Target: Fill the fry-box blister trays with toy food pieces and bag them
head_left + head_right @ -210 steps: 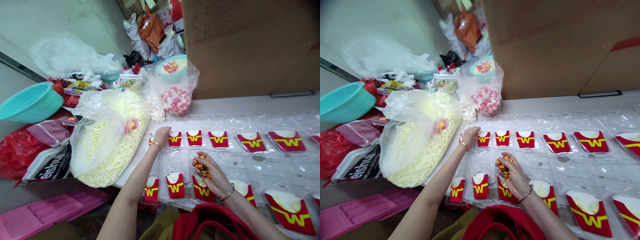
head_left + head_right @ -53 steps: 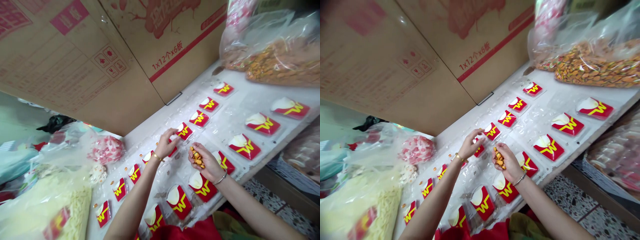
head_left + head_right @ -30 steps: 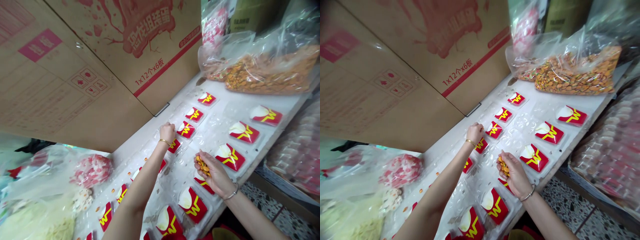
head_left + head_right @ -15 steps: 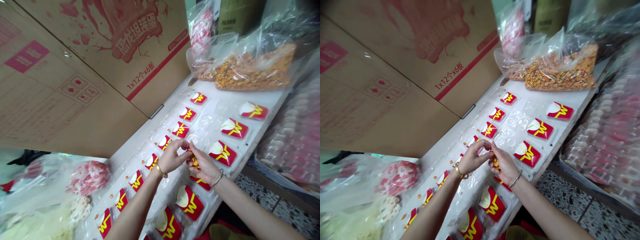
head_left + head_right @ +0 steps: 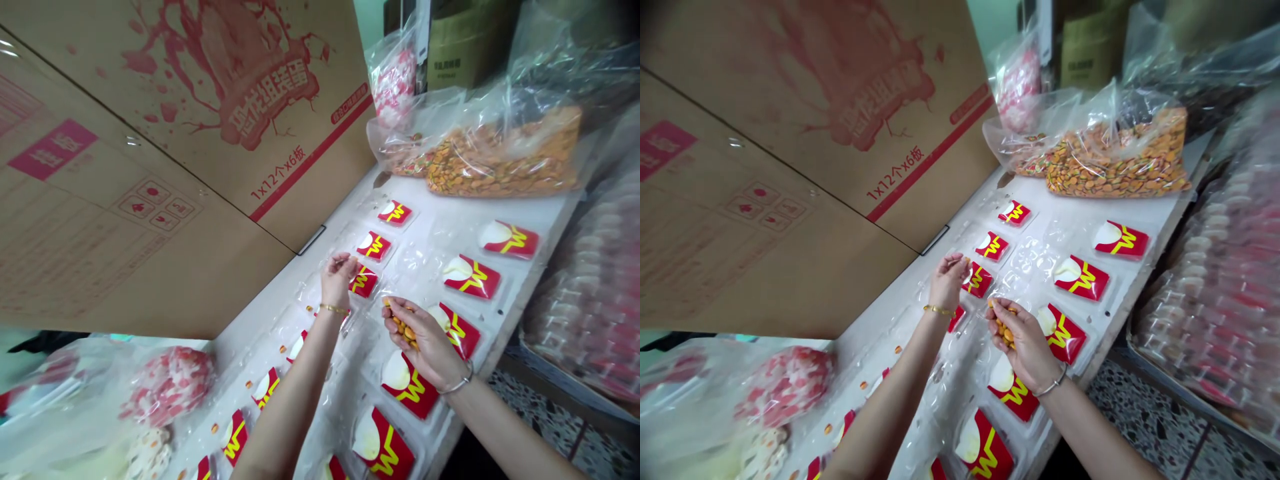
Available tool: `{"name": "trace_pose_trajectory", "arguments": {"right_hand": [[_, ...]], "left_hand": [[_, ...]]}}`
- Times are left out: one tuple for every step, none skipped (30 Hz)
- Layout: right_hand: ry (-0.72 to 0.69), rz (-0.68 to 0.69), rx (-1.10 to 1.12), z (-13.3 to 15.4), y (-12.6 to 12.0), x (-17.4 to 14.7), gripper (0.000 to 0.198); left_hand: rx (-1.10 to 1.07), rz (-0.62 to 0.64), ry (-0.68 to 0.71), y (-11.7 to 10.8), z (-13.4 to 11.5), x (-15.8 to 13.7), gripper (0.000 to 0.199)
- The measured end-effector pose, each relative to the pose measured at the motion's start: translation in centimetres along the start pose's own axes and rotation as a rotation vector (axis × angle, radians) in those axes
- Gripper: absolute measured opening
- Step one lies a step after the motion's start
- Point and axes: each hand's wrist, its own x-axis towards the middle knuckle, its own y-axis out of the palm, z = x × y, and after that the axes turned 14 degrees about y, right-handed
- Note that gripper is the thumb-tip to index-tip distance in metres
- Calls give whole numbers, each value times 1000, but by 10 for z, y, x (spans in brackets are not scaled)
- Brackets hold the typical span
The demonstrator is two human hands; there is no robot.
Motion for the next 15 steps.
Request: {"name": "trace_pose_trajectory", "arguments": {"right_hand": [[5, -3, -14, 1, -2, -1, 24], [5, -12, -25, 2, -4, -2, 24], [3, -21, -34, 4, -7, -3, 23], [-2, -28, -41, 5, -9, -3, 23], [-7, -32, -46, 6, -12, -3, 23], [-9, -34, -50, 8, -14, -3, 22], [-11, -35, -54, 10, -17, -2, 22], [-10, -36, -57, 12, -19, -2, 21], [-8, -37, -61, 14, -21, -1, 21], [-7, -40, -64, 16, -22, -1, 20], [-4, -43, -67, 17, -23, -1, 20], [-2, -46, -68, 19, -24, -1, 20], [0, -49, -68, 20, -25, 0, 20], [3, -52, -66, 21, -25, 0, 20], [6, -56, -62, 21, -26, 1, 21]], "left_hand": [[111, 14, 54, -2, 5, 20, 27], [248, 33, 96, -4, 10, 39, 23], [392, 52, 126, -6, 15, 58, 18], [524, 71, 147, -7, 20, 74, 14], [634, 88, 161, -8, 25, 87, 10], [715, 105, 170, -8, 30, 98, 8], [769, 119, 176, -9, 34, 105, 7], [810, 131, 181, -9, 39, 110, 7], [859, 143, 189, -10, 42, 113, 6], [907, 157, 197, -10, 45, 113, 4], [950, 170, 203, -11, 47, 113, 2], [985, 184, 208, -11, 48, 111, 1], [1010, 196, 208, -10, 48, 109, 3], [1040, 210, 215, -10, 48, 106, 6], [1087, 225, 228, -8, 46, 104, 8]]}}
